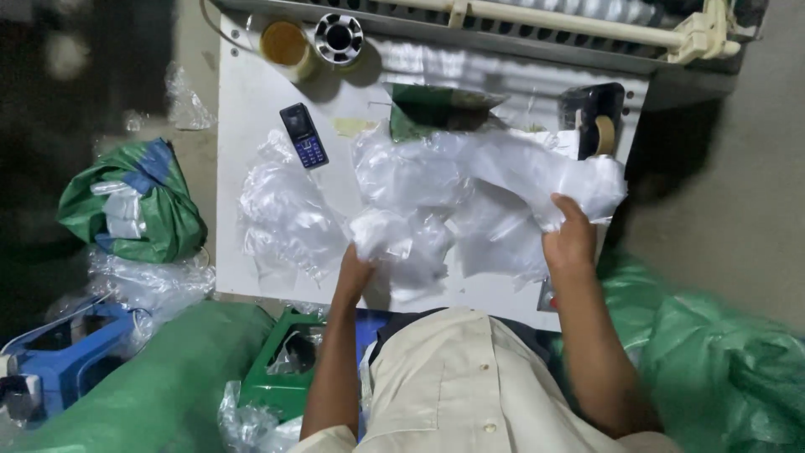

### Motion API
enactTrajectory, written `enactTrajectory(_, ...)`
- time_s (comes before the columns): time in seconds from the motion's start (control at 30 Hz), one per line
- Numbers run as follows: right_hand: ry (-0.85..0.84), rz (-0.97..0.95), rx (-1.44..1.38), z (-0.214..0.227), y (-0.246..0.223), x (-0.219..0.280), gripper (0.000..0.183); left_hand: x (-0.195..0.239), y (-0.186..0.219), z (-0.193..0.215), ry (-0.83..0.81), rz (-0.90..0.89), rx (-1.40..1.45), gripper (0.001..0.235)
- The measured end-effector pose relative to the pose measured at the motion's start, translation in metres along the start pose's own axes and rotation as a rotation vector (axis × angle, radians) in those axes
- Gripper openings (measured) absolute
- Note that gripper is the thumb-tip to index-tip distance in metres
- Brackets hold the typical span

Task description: Folding plastic bags and placing them into a storage sack.

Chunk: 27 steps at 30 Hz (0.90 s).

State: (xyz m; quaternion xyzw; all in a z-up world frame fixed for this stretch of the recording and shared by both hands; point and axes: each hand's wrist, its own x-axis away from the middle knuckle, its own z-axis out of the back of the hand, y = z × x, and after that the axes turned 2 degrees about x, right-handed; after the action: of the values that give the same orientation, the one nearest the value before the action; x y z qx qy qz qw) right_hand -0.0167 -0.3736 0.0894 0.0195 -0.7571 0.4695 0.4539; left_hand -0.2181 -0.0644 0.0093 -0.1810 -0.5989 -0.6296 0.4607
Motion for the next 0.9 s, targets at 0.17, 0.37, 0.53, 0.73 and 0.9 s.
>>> enactTrajectory(0.17,-0.081,-0.108,0.027,0.033,0.020,0.003,0.020,0.015,-0.008,-0.016,0.289,-0.096,-0.539,0.095)
enactTrajectory(0.37,-0.026,-0.168,0.086,0.046,0.052,0.048,0.023,0.083,0.037,-0.094,0.512,-1.249,-0.530,0.059)
enactTrajectory(0.53,-0.234,-0.302,0.247,0.083,0.095,0.073,0.044,0.095,0.069,-0.109,0.483,-1.509,-0.617,0.016)
enactTrajectory(0.73,-0.736,-0.088,0.491,0.095,0.051,0.083,0.034,0.051,0.036,-0.083,-0.274,-0.512,-0.058,0.021)
enactTrajectory(0.9,-0.727,-0.361,0.408,0.064,0.042,0.117,0.043,0.112,0.075,-0.066,-0.430,-0.216,0.026,0.033)
